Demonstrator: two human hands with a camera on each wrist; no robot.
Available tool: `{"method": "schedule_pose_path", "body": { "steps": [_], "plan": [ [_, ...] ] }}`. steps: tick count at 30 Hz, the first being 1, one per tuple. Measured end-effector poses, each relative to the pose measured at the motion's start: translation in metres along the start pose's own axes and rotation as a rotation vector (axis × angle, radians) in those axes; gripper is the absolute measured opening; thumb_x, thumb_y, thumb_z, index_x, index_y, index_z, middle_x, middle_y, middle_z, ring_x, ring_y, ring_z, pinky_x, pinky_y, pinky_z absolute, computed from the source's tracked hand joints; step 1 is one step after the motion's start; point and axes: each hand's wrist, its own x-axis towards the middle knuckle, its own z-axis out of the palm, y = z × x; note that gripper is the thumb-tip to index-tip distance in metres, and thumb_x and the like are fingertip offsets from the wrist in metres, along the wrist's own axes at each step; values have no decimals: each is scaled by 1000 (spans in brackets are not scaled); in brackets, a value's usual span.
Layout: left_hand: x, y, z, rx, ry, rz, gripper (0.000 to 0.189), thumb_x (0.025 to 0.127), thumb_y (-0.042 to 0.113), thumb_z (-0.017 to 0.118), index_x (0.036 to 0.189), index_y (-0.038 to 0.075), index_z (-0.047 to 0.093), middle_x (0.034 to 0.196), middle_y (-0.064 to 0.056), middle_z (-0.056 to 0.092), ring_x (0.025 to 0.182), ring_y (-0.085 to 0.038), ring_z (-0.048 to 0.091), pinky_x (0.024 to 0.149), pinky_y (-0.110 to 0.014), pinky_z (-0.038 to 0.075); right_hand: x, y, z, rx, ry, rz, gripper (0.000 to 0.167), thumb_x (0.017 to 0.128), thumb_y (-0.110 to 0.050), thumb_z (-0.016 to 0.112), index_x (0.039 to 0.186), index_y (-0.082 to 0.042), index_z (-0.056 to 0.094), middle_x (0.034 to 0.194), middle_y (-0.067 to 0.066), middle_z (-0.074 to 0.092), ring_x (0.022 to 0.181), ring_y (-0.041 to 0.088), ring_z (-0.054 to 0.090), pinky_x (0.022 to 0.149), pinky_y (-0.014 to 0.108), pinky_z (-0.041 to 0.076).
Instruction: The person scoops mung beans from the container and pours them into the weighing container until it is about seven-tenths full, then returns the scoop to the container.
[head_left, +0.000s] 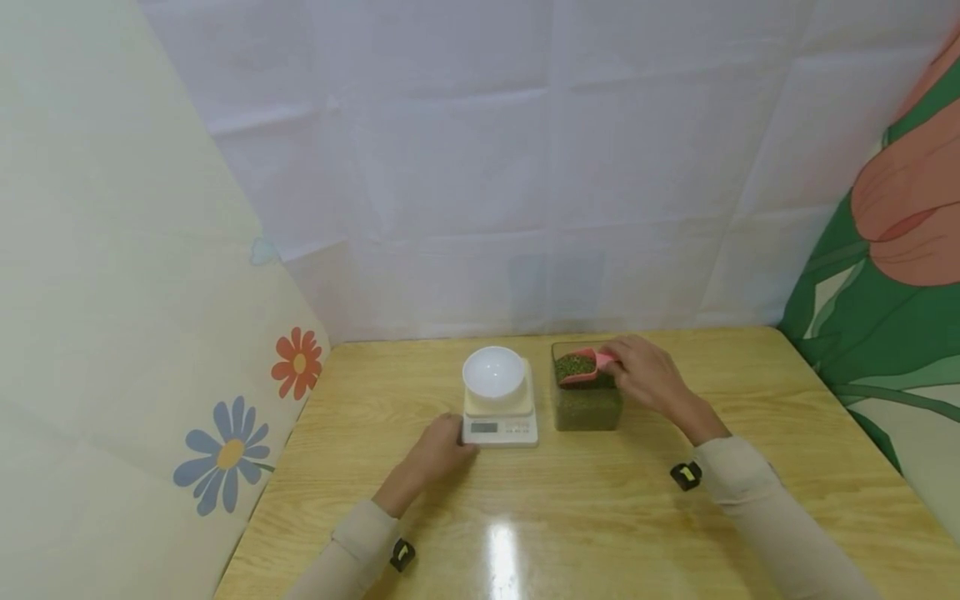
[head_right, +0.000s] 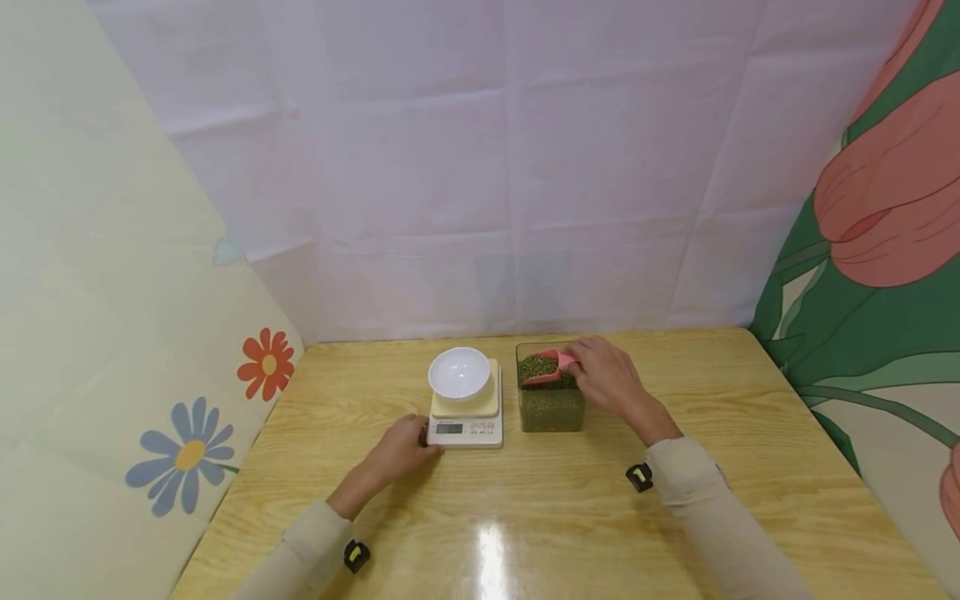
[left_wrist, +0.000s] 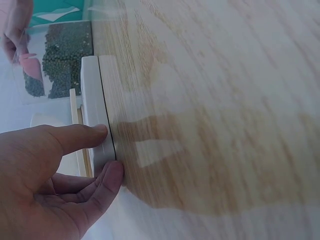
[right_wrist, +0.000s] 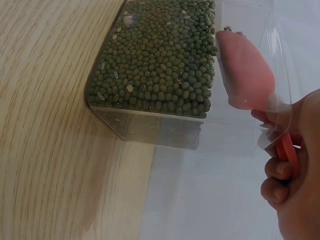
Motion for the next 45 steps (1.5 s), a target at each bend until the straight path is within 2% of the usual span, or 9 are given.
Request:
{"method": "schedule_pose_path", "body": {
  "steps": [4, 11, 16, 24, 30, 45],
  "plan": [
    [0, -1, 0, -3, -2, -6, 27, 89, 13, 83, 107, -3, 72, 92, -10, 68, 81, -17, 56, 72, -34, 56, -1, 1, -2, 4, 7, 2, 25, 102, -19, 69, 122, -4, 74, 124, 18, 75, 112, 40, 69, 90, 59, 58],
    [-2, 1, -1, -10, -10, -18, 29, 90, 13, 82, 112, -3, 72, 95, -10, 68, 83, -18, 57, 75, -36, 57, -1, 3, -5, 17, 33, -1, 19, 100, -14, 71, 116, -4, 75, 113, 15, 76, 101, 36, 69, 84, 56, 57],
    [-1, 0, -1, -9, -11, -29, 30, 90, 13, 83, 112, -3, 72, 97, -12, 69, 84, -18, 58, 76, -38, 58, -1, 5, -5, 24, 48, 16, 19, 101, -14, 71, 116, -4, 75, 114, 15, 76, 102, 36, 68, 83, 57, 57],
    [0, -1, -1, -18, -16, -31, 29, 90, 13, 82, 112, -3, 72, 97, -11, 68, 83, -18, 57, 75, -36, 57, -1, 9, -4, 34, 60, 28, 19, 101, -13, 70, 116, -3, 75, 110, 14, 75, 94, 31, 66, 77, 52, 54],
    [0, -2, 0, -6, -13, -29, 28, 90, 14, 83, 110, -3, 72, 94, -10, 67, 84, -18, 57, 75, -37, 57, -2, 10, -4, 47, 81, 22, 17, 102, -12, 70, 113, -2, 75, 109, 15, 75, 96, 34, 66, 79, 54, 54],
    [0, -3, 1, 5, -5, -12, 26, 90, 14, 82, 108, -1, 72, 92, -8, 67, 82, -18, 56, 74, -36, 56, -5, 9, -7, 74, 72, 52, 20, 104, -13, 67, 118, 0, 73, 116, 20, 74, 104, 39, 67, 86, 60, 55]
  ]
}}
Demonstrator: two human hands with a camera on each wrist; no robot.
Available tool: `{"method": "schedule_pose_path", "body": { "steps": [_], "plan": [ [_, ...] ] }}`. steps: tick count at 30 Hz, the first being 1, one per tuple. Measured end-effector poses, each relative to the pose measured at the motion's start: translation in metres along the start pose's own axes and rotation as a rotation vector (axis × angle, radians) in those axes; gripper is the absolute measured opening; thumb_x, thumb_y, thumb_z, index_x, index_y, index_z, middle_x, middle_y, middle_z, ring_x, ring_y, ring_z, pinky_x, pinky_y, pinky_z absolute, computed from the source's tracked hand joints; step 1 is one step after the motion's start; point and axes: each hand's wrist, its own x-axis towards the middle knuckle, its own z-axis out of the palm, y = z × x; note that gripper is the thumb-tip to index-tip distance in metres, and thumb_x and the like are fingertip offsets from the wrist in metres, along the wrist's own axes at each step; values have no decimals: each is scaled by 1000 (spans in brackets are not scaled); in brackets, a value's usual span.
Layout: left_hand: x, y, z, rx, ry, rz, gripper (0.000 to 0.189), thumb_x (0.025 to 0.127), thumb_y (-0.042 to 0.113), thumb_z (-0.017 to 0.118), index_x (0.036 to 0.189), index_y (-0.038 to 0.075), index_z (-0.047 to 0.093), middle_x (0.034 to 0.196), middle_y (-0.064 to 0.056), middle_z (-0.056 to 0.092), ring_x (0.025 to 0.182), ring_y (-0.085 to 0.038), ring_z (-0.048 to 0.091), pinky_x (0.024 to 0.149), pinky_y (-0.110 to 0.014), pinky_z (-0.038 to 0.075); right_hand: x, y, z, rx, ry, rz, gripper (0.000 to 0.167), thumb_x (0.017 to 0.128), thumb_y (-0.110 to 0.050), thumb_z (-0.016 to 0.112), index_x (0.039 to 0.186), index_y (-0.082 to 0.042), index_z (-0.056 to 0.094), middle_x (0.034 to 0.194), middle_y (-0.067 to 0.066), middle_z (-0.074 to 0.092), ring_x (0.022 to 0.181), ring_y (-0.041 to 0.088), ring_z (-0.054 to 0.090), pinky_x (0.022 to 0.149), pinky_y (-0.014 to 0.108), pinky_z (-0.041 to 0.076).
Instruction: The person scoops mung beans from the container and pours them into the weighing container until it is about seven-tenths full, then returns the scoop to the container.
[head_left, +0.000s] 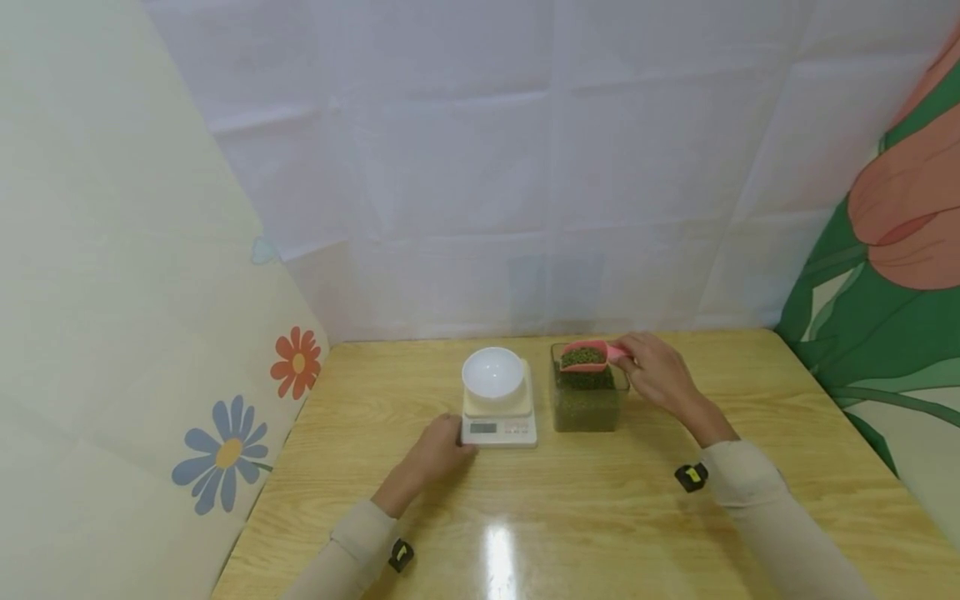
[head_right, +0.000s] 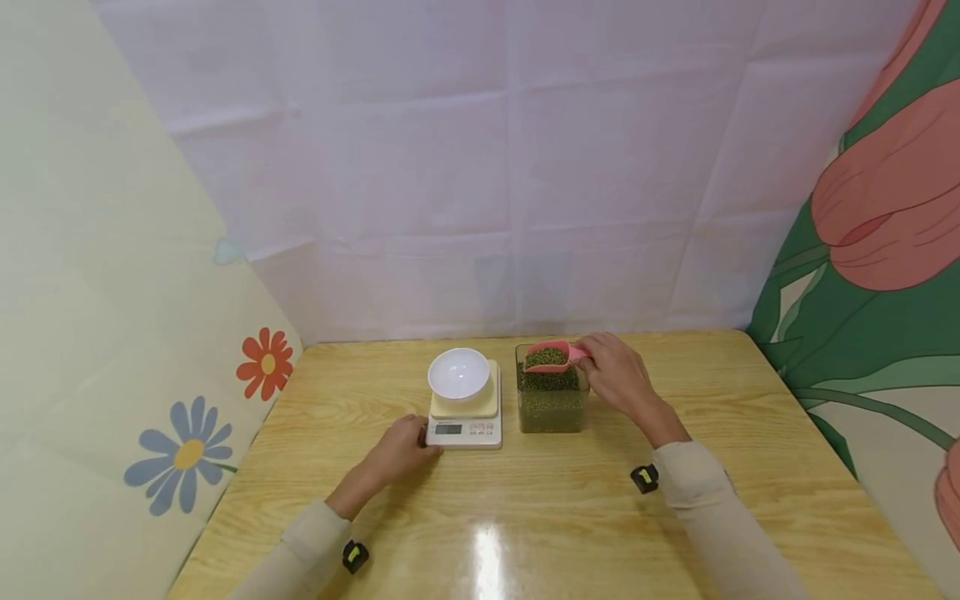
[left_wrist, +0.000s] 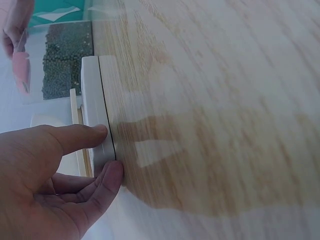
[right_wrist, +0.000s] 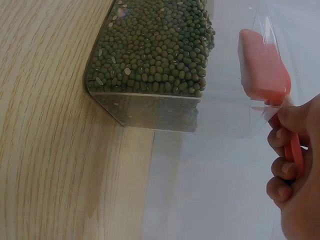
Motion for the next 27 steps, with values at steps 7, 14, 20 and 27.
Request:
{"method": "schedule_pose_path", "body": {
  "steps": [7, 14, 20, 27],
  "plan": [
    [-1, 2, -1, 10, 0, -1, 26, 90, 15, 82, 109, -1, 72, 90, -7, 66, 81, -17, 55, 73, -35, 56, 0, -3, -3, -1, 4, 1, 21, 106, -15, 65, 119, 0, 72, 115, 19, 73, 100, 37, 67, 83, 57, 55],
    [-2, 4, -1, -32, -12, -10, 29, 91, 13, 81, 115, -3, 73, 96, -10, 69, 84, -18, 57, 77, -37, 58, 1, -4, -6, -3, 21, -17, 20, 106, -17, 65, 117, -2, 73, 109, 17, 74, 95, 33, 66, 76, 53, 53],
    [-3, 4, -2, -30, -12, -7, 29, 91, 12, 82, 113, -4, 73, 95, -11, 69, 84, -18, 56, 76, -36, 57, 3, -6, -7, -6, 40, -30, 20, 105, -17, 66, 117, -2, 73, 106, 16, 73, 92, 31, 65, 74, 50, 53],
    [-2, 3, -1, -23, -12, 1, 29, 91, 12, 81, 113, -4, 73, 94, -10, 68, 83, -18, 56, 74, -36, 56, 10, -13, -7, 1, 48, -57, 19, 105, -16, 67, 115, 0, 73, 106, 16, 73, 92, 31, 64, 76, 50, 52]
  ]
}}
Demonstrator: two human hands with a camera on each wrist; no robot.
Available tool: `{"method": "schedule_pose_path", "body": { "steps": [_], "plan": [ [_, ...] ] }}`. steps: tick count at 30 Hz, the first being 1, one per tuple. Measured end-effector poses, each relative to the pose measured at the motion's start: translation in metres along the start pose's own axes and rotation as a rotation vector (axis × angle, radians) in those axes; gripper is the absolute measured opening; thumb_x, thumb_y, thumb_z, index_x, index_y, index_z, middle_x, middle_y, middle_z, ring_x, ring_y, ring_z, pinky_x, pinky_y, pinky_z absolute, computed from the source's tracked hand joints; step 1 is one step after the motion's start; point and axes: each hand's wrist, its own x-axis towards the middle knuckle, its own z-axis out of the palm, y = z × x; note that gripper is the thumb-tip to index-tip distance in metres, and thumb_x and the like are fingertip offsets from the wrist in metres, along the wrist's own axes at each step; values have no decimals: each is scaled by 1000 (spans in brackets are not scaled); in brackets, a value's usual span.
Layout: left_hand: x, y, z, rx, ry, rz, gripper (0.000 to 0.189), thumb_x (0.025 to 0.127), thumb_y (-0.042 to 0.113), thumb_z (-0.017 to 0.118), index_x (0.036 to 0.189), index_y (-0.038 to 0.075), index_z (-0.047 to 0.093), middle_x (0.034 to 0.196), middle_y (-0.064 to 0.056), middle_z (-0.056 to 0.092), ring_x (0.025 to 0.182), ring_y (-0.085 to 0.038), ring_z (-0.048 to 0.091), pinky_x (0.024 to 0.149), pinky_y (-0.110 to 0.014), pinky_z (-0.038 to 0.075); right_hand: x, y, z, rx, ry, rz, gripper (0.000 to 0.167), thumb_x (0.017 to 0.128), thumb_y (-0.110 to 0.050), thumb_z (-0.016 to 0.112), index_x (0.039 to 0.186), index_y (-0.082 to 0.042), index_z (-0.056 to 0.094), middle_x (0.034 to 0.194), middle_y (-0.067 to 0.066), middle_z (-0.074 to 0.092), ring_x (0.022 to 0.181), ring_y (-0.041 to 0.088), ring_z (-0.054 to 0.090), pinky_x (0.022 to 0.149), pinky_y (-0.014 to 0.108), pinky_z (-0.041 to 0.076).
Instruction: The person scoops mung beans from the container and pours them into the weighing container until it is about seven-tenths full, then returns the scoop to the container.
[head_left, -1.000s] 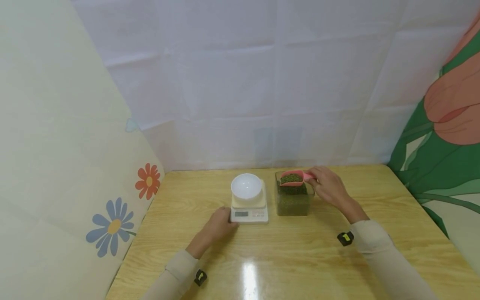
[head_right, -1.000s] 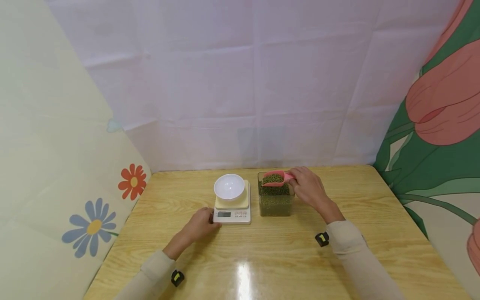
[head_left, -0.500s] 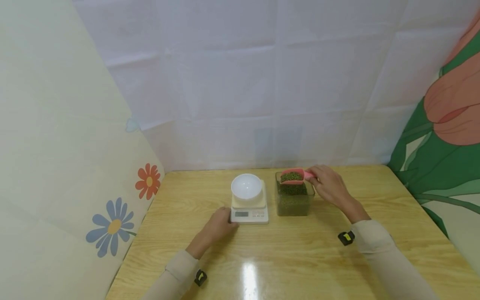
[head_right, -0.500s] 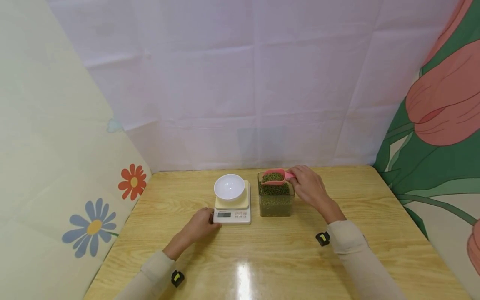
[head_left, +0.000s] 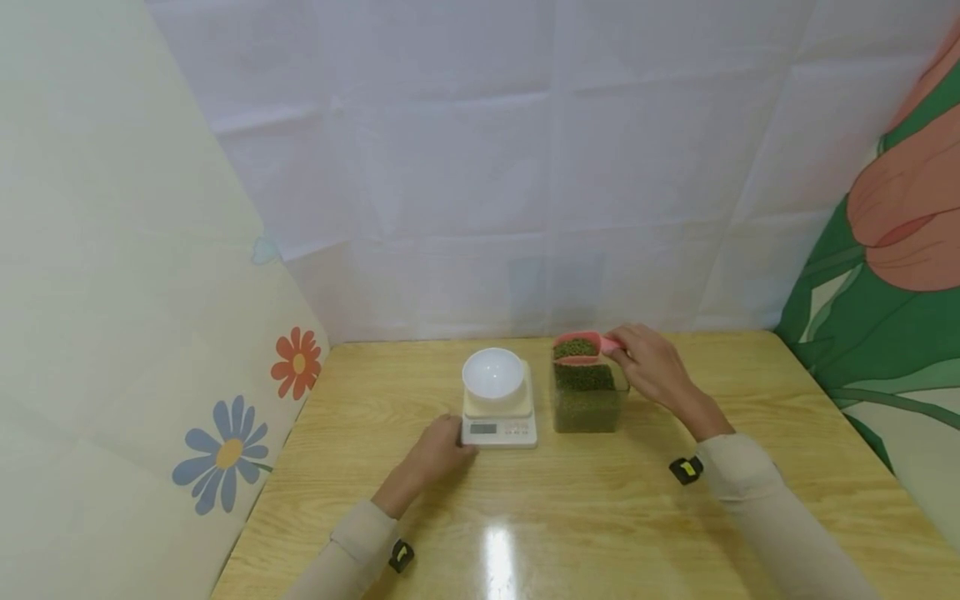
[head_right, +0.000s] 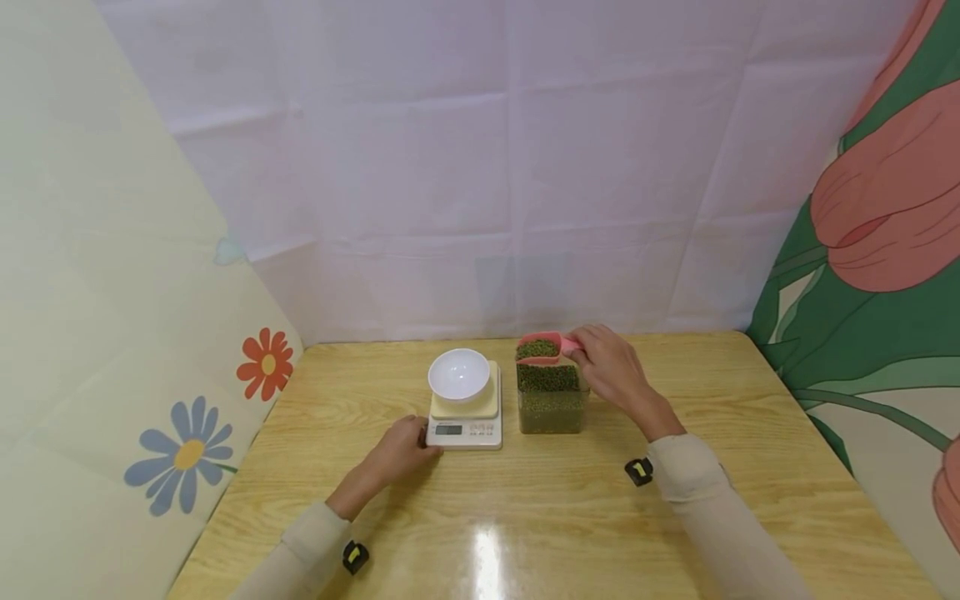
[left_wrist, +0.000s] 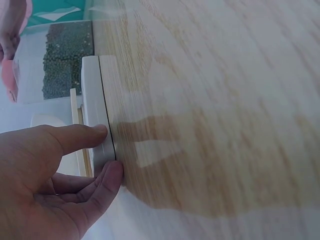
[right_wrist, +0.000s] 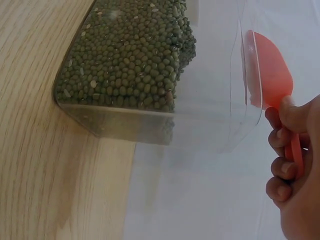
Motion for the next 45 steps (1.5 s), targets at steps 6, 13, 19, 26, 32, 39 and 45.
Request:
{"method": "schedule_pose_path", "body": {
  "steps": [6, 13, 19, 26, 32, 39, 45],
  "plan": [
    [-1, 1, 0, 12, 5, 10, 27, 91, 13, 81, 111, -3, 73, 93, -9, 68, 82, -17, 56, 74, -35, 56, 6, -8, 4, 21, 3, -20, 18, 104, -15, 68, 112, 0, 72, 105, 16, 73, 94, 33, 65, 79, 53, 54],
    [-1, 1, 0, 6, 6, 1, 27, 91, 12, 81, 111, -3, 72, 92, -9, 67, 82, -18, 55, 74, -35, 56, 14, -17, 10, 35, 9, -44, 17, 104, -16, 68, 110, -1, 72, 103, 16, 72, 93, 32, 65, 78, 51, 53],
    [-1, 0, 1, -5, 2, -3, 28, 91, 12, 81, 112, -3, 72, 94, -10, 68, 83, -18, 56, 75, -36, 57, 21, -21, 14, 36, -13, -33, 19, 105, -19, 66, 112, -2, 73, 104, 15, 73, 95, 32, 65, 81, 51, 53],
    [-1, 0, 0, -8, 4, -6, 27, 91, 12, 80, 112, -4, 73, 96, -11, 68, 84, -19, 57, 77, -38, 58, 27, -27, 18, 41, -33, -37, 22, 106, -19, 66, 116, 0, 72, 110, 17, 73, 100, 35, 66, 86, 54, 56],
    [0, 1, 0, 8, 6, -9, 27, 91, 13, 81, 109, -4, 72, 94, -11, 68, 83, -18, 56, 75, -37, 57, 30, -31, 19, 49, -51, -33, 23, 106, -21, 65, 117, -2, 72, 108, 15, 73, 99, 33, 66, 85, 52, 55],
    [0, 1, 0, 9, 6, -11, 28, 90, 13, 81, 111, -4, 72, 95, -11, 68, 84, -18, 56, 76, -37, 57, 34, -37, 21, 38, -46, -42, 22, 105, -21, 66, 116, -3, 73, 104, 13, 74, 95, 31, 65, 81, 49, 54],
    [-1, 2, -1, -9, 7, -17, 27, 91, 12, 81, 111, -4, 72, 97, -12, 68, 84, -19, 57, 77, -39, 58, 37, -42, 25, 41, -71, -57, 19, 105, -17, 66, 115, -3, 72, 113, 16, 75, 105, 36, 67, 92, 55, 56]
  ]
}}
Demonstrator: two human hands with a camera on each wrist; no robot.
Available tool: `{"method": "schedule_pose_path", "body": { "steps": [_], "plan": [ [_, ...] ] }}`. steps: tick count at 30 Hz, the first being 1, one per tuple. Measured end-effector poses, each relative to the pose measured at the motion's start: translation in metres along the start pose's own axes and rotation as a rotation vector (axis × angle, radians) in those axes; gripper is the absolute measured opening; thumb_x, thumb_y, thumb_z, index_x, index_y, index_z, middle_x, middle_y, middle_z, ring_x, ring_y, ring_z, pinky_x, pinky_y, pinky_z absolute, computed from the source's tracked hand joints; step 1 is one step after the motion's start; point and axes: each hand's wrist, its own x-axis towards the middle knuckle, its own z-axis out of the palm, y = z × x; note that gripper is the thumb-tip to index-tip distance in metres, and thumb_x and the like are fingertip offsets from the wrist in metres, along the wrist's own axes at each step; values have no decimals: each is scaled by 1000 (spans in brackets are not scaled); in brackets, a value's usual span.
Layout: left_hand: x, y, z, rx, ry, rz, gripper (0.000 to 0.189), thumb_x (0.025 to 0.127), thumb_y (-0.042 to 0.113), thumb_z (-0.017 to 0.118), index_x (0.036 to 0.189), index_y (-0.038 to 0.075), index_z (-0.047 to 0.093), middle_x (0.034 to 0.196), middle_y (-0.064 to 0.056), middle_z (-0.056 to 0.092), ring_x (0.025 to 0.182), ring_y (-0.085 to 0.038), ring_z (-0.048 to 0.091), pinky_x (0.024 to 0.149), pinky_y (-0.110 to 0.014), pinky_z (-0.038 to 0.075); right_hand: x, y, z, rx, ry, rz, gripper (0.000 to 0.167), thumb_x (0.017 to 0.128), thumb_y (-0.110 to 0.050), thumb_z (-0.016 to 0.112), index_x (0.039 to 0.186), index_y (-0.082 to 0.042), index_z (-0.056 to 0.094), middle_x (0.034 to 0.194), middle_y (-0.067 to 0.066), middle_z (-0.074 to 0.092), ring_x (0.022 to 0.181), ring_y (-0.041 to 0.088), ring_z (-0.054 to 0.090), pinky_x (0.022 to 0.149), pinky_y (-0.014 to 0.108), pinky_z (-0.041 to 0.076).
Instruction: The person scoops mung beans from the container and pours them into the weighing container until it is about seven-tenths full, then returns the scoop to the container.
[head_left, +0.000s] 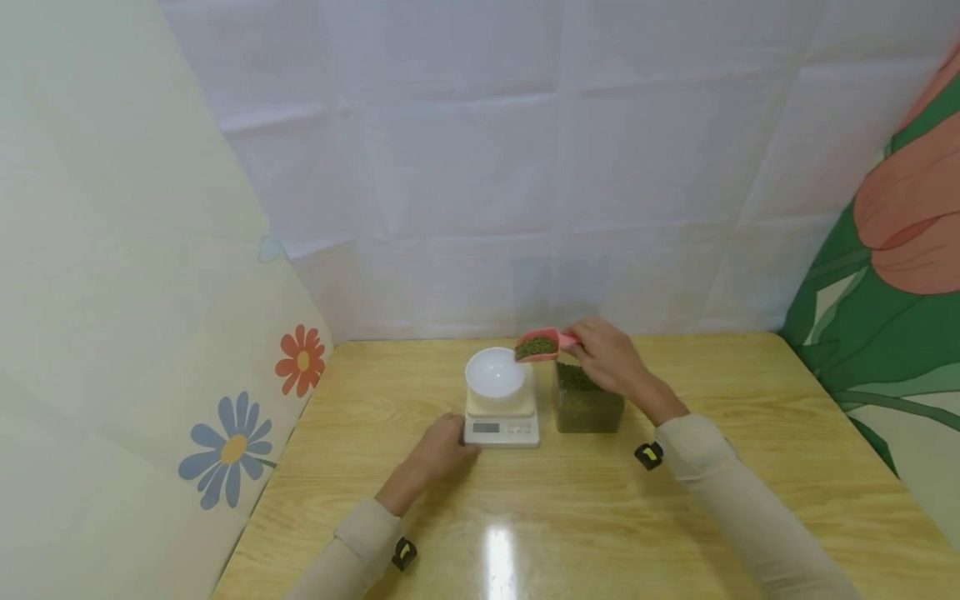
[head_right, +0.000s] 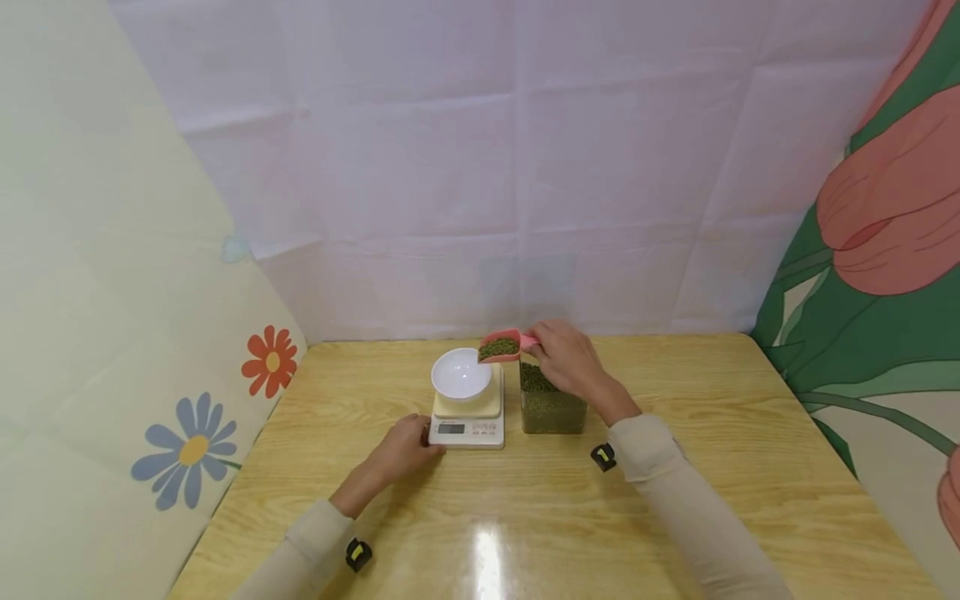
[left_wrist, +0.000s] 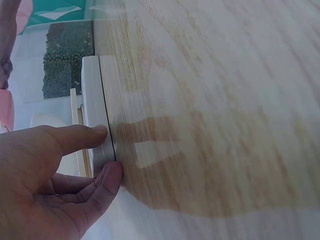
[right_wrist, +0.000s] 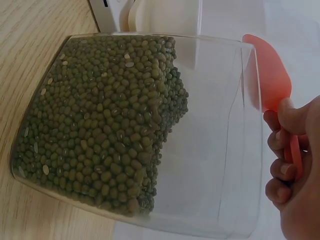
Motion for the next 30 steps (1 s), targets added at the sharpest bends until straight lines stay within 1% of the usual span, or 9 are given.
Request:
{"method": "schedule_pose_path", "body": {
  "steps": [3, 9, 19, 26, 30],
  "plan": [
    [0, 0, 0, -1, 2, -1, 27, 91, 12, 81, 111, -4, 72, 97, -12, 69, 85, -19, 58, 78, -39, 58, 2, -1, 4, -1, -10, -6, 17, 104, -15, 66, 115, -4, 72, 112, 15, 75, 106, 36, 67, 94, 55, 56],
    [1, -1, 2, -1, 5, 2, 27, 91, 13, 81, 111, -3, 73, 98, -12, 70, 86, -19, 59, 80, -41, 59, 7, -4, 10, -10, -16, -25, 15, 103, -16, 66, 112, -5, 73, 110, 13, 76, 105, 35, 68, 93, 55, 56],
    [1, -4, 3, -2, 9, 15, 27, 90, 12, 81, 110, -4, 72, 97, -13, 69, 88, -21, 59, 82, -44, 60, 8, -4, 17, -41, -46, -35, 21, 104, -18, 66, 118, -4, 73, 118, 15, 76, 111, 37, 68, 97, 56, 56],
    [1, -2, 3, -1, 7, 19, 27, 91, 13, 80, 112, -4, 72, 96, -11, 68, 86, -19, 58, 80, -41, 59, 9, -4, 19, -58, -70, -22, 20, 104, -19, 66, 119, -6, 73, 118, 13, 76, 109, 35, 69, 92, 54, 58],
    [0, 0, 1, -3, 5, 8, 29, 92, 14, 80, 114, -4, 72, 96, -10, 68, 86, -19, 58, 79, -39, 59, 10, -5, 19, -75, -85, -24, 20, 105, -20, 66, 119, -7, 73, 119, 12, 76, 110, 34, 68, 91, 53, 58]
  ]
}}
